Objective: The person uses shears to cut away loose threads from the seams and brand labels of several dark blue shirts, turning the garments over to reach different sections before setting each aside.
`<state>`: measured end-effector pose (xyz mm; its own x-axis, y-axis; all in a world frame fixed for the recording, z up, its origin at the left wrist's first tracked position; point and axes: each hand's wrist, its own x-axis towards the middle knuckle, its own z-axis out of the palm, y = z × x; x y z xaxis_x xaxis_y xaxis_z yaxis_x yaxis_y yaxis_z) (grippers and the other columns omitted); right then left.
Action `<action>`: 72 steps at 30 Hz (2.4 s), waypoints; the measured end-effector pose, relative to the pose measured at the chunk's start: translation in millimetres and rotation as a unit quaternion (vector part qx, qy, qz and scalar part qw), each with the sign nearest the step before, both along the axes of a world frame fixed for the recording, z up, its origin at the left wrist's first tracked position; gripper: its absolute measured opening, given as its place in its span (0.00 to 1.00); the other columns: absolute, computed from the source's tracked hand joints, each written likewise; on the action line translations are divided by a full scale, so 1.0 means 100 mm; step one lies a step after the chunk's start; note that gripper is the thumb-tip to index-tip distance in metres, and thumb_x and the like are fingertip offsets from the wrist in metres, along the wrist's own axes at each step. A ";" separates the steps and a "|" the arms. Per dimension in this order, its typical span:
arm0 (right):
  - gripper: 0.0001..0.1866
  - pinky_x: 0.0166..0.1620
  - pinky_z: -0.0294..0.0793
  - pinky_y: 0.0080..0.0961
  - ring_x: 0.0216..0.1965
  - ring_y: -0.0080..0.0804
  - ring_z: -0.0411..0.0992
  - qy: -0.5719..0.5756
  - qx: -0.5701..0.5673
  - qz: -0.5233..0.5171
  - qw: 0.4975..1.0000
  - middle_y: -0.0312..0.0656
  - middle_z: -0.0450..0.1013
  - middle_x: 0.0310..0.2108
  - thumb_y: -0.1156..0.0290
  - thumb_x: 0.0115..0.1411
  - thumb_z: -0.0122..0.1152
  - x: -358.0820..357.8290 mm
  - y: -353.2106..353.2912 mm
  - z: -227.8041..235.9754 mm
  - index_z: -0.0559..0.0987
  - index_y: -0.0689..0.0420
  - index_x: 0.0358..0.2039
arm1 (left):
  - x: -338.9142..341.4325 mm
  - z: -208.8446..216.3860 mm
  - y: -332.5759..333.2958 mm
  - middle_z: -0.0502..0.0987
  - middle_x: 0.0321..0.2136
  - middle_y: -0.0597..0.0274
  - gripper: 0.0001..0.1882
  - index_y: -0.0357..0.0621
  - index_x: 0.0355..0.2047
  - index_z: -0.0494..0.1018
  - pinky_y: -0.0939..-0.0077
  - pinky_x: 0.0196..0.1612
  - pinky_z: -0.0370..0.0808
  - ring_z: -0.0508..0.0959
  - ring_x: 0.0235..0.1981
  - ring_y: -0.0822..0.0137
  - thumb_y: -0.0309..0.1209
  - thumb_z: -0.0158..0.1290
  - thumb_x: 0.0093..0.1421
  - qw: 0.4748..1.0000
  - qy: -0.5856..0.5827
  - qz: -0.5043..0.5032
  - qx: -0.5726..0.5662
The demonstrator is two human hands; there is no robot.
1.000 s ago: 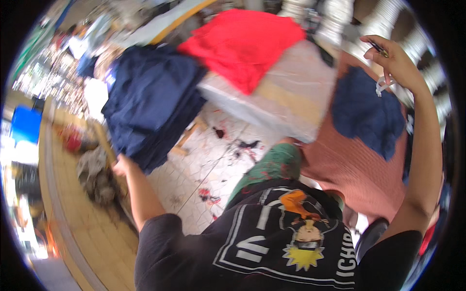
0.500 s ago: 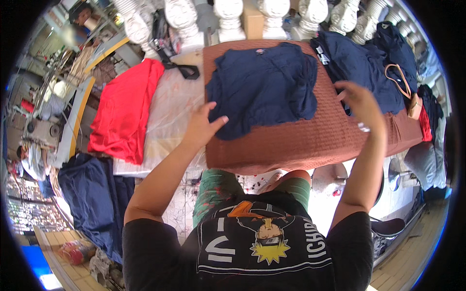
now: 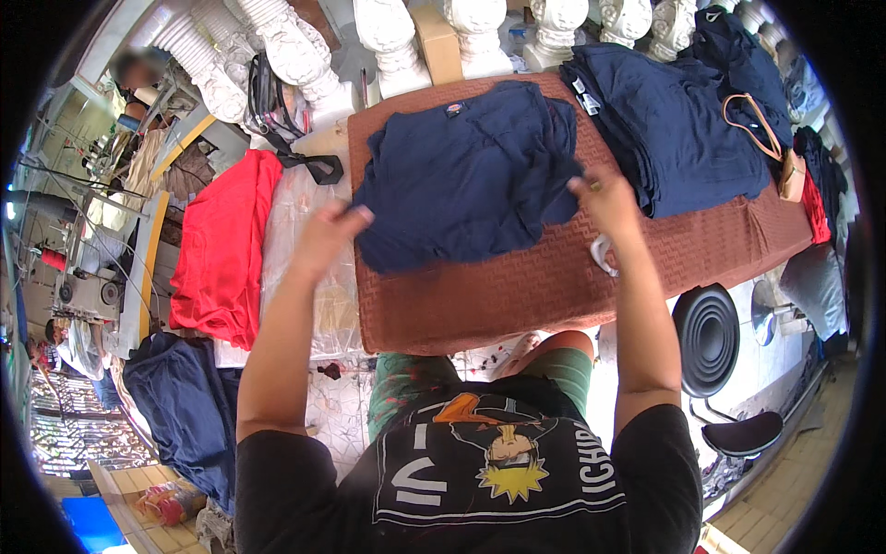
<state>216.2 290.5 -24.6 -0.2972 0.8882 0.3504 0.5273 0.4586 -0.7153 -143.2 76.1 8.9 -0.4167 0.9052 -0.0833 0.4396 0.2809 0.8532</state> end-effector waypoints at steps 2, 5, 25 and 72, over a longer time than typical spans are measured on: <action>0.13 0.31 0.70 0.25 0.27 0.25 0.73 0.092 -0.049 -0.042 0.994 0.42 0.75 0.24 0.65 0.54 0.67 0.21 0.12 0.40 0.78 0.63 0.33 | -0.03 0.28 0.01 0.79 0.38 0.62 0.22 0.36 0.44 0.75 0.74 0.44 0.72 0.77 0.38 0.69 0.42 0.57 0.58 0.978 -0.148 0.069 0.133; 0.13 0.31 0.66 0.17 0.27 0.17 0.68 0.225 -0.025 -0.092 0.970 0.33 0.74 0.23 0.65 0.57 0.65 0.47 0.28 0.60 0.79 0.63 0.34 | -0.13 0.25 -0.10 0.77 0.45 0.60 0.30 0.34 0.52 0.70 0.73 0.51 0.70 0.76 0.45 0.67 0.48 0.54 0.61 0.969 -0.228 0.061 0.074; 0.07 0.32 0.65 0.12 0.26 0.15 0.68 0.105 -0.011 0.222 0.969 0.30 0.70 0.22 0.70 0.60 0.62 -0.40 -1.62 1.21 0.77 0.60 0.31 | 1.38 0.33 0.08 0.69 0.54 0.40 0.45 0.23 0.55 0.63 0.53 0.53 0.69 0.70 0.54 0.48 0.56 0.57 0.54 0.974 -0.165 -0.105 -0.112; 0.18 0.44 0.74 0.34 0.41 0.45 0.77 0.063 0.106 -0.095 0.988 0.51 0.78 0.36 0.57 0.57 0.62 0.02 -0.61 0.71 0.79 0.59 0.39 | 0.62 0.90 1.55 0.74 0.50 0.49 0.29 0.39 0.54 0.69 0.70 0.59 0.63 0.71 0.55 0.58 0.48 0.52 0.61 0.931 0.261 -0.122 0.223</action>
<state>218.0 229.9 46.7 -0.0750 0.8262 0.5584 0.5312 0.5070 -0.6788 -80.9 230.7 98.7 -0.0726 0.8739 0.4807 0.8316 -0.2130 0.5129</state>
